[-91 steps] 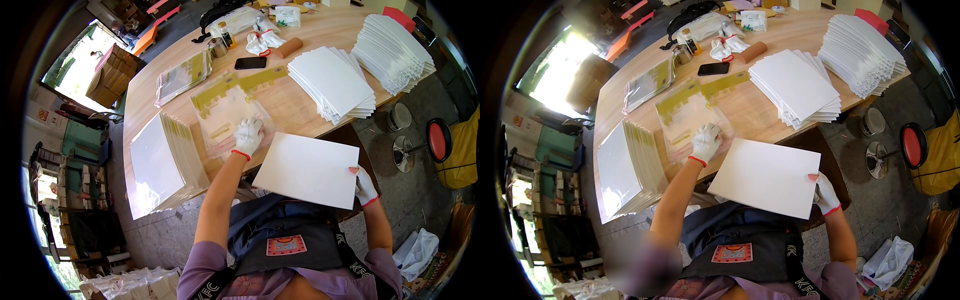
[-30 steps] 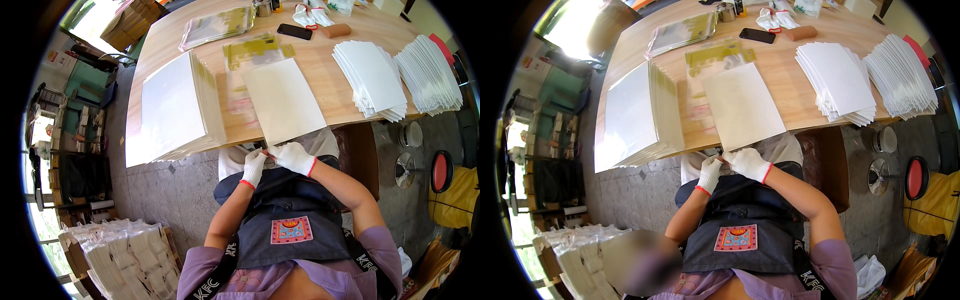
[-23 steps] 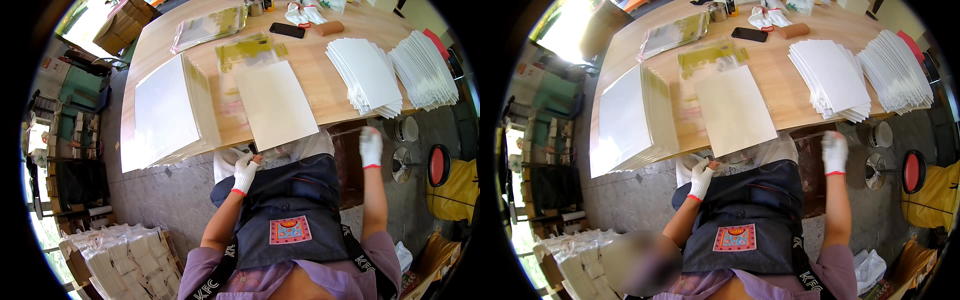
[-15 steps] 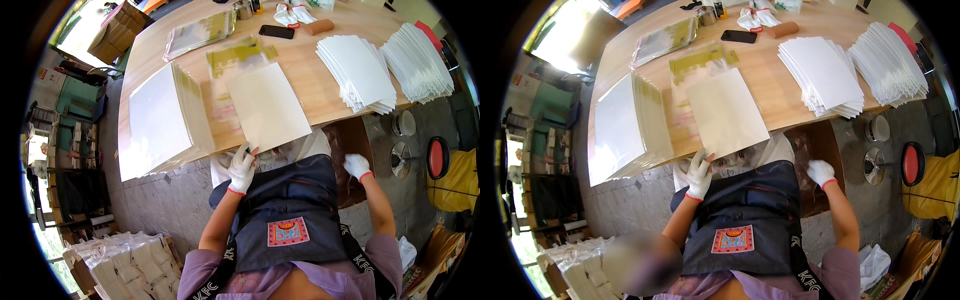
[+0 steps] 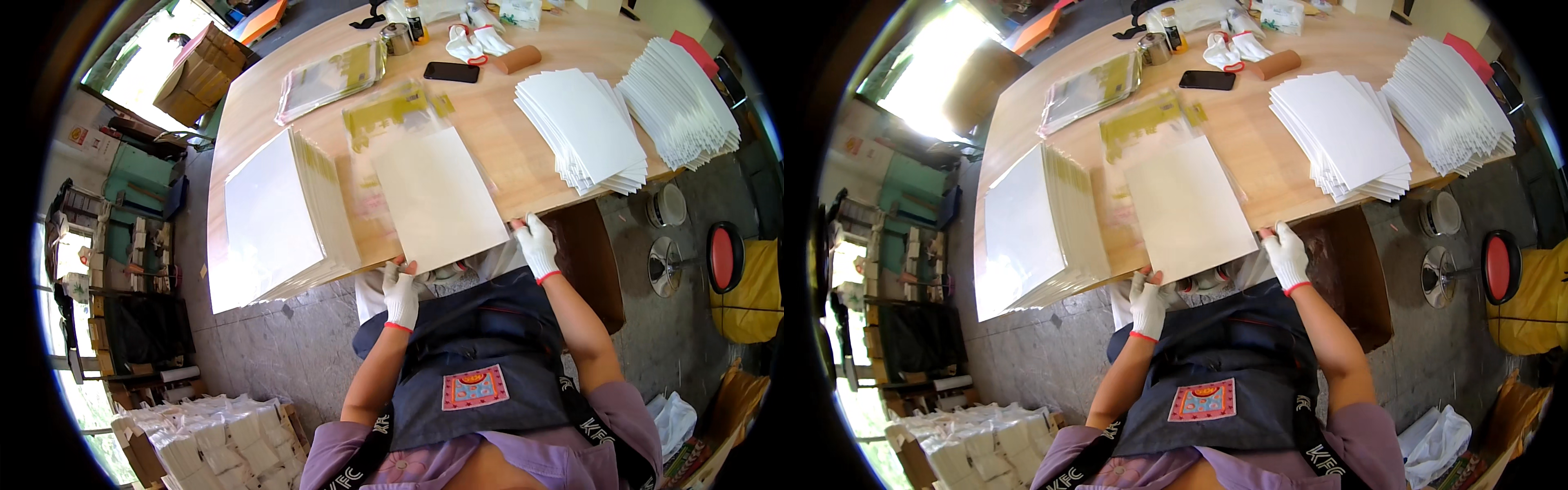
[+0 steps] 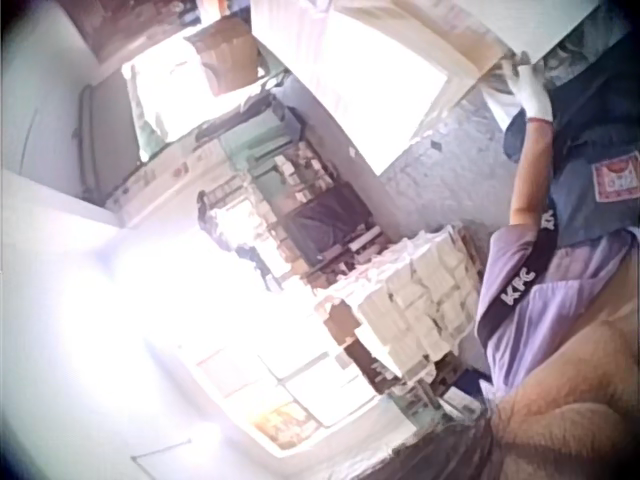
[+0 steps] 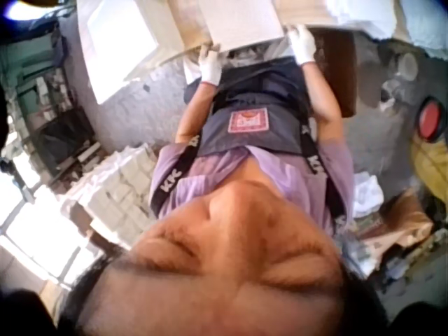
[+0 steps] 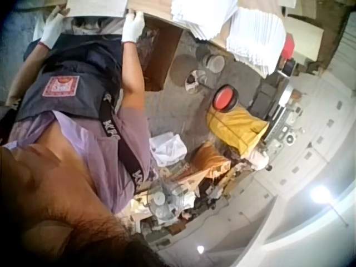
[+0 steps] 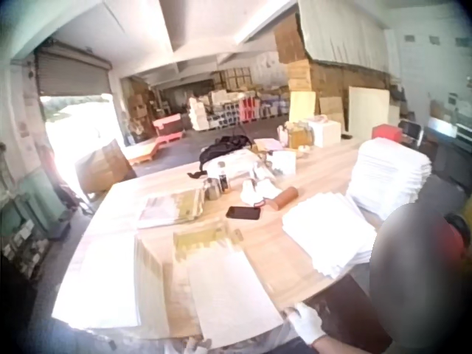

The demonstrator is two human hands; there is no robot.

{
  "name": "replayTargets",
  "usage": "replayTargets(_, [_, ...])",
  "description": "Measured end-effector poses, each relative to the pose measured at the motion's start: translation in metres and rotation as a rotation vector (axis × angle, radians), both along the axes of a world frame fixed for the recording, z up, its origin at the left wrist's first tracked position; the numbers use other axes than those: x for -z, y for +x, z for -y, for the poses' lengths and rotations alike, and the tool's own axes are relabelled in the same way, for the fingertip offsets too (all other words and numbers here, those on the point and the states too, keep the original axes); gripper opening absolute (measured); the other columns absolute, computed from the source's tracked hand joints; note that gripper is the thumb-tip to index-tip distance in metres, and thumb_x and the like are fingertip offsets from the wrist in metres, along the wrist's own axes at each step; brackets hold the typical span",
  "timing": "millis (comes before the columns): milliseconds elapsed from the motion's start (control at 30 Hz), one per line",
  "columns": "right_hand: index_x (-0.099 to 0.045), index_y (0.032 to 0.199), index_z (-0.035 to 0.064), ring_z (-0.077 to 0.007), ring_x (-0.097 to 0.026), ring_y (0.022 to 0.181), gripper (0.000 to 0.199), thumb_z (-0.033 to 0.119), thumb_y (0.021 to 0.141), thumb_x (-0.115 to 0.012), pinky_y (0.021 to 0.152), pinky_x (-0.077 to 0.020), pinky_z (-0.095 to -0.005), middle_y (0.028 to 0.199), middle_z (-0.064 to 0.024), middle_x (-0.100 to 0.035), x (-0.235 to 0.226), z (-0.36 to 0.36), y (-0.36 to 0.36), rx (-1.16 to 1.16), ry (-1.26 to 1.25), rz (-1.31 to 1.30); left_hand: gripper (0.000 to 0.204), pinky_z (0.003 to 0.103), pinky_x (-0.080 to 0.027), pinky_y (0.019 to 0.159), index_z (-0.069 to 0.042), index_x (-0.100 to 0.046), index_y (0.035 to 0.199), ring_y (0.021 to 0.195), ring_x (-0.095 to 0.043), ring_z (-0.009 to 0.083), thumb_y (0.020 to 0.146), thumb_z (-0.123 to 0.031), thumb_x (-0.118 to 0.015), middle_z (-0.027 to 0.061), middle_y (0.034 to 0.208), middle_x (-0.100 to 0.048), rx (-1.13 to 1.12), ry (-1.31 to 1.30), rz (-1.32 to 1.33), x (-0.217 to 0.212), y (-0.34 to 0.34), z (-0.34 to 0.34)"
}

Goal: The person repeatedly picks up white rectangular sheets of paper and inserts them into clear plastic sleeves. They work at a wooden table, taking sheets from a stack on the right and placing the filled sleeves into a growing pile on the left. The process is continuous and repetitive throughout the clip.

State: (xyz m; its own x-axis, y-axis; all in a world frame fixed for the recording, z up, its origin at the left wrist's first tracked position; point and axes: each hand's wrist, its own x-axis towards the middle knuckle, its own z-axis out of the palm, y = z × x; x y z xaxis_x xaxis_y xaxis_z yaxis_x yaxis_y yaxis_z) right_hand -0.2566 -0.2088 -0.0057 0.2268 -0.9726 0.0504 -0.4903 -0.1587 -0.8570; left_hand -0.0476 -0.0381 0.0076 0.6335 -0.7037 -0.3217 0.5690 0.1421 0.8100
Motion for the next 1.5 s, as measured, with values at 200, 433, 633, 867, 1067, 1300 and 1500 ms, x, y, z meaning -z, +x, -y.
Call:
replayTargets(200, [-0.056,0.082,0.0090,-0.0077,-0.048,0.045,0.020,0.026,0.091,-0.053,0.044,-0.0400,-0.0200,0.058,0.0013,-0.052,-0.010,-0.014,0.002,-0.192,0.750,0.453,0.036,0.020,-0.044,0.063,0.003,-0.050,0.118,0.075,-0.054,0.0067,0.086,-0.009,-0.062,0.0030,0.086,-0.060,0.200,0.116,0.499,-0.094,0.004,-0.005])
replayTargets(433, [-0.054,0.084,0.0076,-0.0068,-0.042,0.045,0.019,0.025,0.090,-0.057,0.042,-0.0334,-0.0212,0.058,0.0022,-0.047,-0.095,-0.049,0.123,-0.662,0.778,0.653,0.028,0.025,-0.047,0.076,0.006,-0.059,0.111,0.088,-0.057,0.0143,0.083,0.001,-0.055,0.0091,0.096,-0.061,-0.377,0.181,1.082,-0.166,0.083,-0.091])
replayTargets(633, [-0.056,0.067,0.0053,-0.0076,-0.045,0.047,0.034,0.033,0.086,-0.060,0.045,-0.0353,-0.0261,0.051,-0.0002,-0.048,-0.134,-0.074,0.248,-0.863,0.263,0.370,0.033,0.026,-0.044,0.086,0.008,-0.052,0.119,0.102,-0.056,0.0180,0.092,-0.011,-0.047,0.0155,0.111,-0.060,-0.456,0.297,1.188,-0.176,0.195,-0.136])
replayTargets(867, [-0.060,0.086,0.0070,-0.0065,-0.048,0.051,0.030,0.036,0.090,-0.054,0.048,-0.0383,-0.0213,0.062,0.0013,-0.055,-0.129,-0.064,0.205,-0.815,0.655,0.550,0.045,0.034,-0.034,0.102,0.001,-0.038,0.135,0.127,-0.038,0.0232,0.092,-0.011,-0.042,0.0167,0.138,-0.039,-0.683,0.226,0.797,-0.092,0.206,-0.147])
replayTargets(1067, [-0.056,0.105,0.0040,-0.0091,-0.054,0.056,0.024,0.022,0.090,-0.053,0.050,-0.0456,-0.0218,0.074,-0.0020,-0.059,-0.069,0.008,0.030,-0.071,0.398,0.692,0.041,0.035,-0.039,0.097,0.003,-0.043,0.130,0.115,-0.048,0.0264,0.090,-0.004,-0.040,0.0143,0.128,-0.049,-0.750,0.249,0.756,0.006,0.157,-0.183])
replayTargets(1300, [-0.054,0.086,0.0079,-0.0101,-0.046,0.045,0.014,0.021,0.088,-0.050,0.036,-0.0373,-0.0238,0.062,-0.0018,-0.051,-0.052,0.103,-0.120,0.508,0.398,0.557,0.028,0.036,-0.049,0.076,-0.007,-0.064,0.095,0.094,-0.060,0.0274,0.071,0.006,-0.057,0.0135,0.106,-0.062,0.046,0.203,1.641,0.027,0.069,-0.104])
replayTargets(1500, [-0.056,0.076,0.0086,-0.0063,-0.040,0.040,0.014,0.017,0.082,-0.065,0.032,-0.0316,-0.0199,0.055,0.0019,-0.046,-0.054,0.124,-0.123,0.459,0.427,0.689,0.035,0.041,-0.040,0.094,-0.011,-0.060,0.108,0.112,-0.050,0.0303,0.073,-0.008,-0.062,0.0090,0.118,-0.056,0.196,0.161,1.832,-0.036,0.057,0.032])
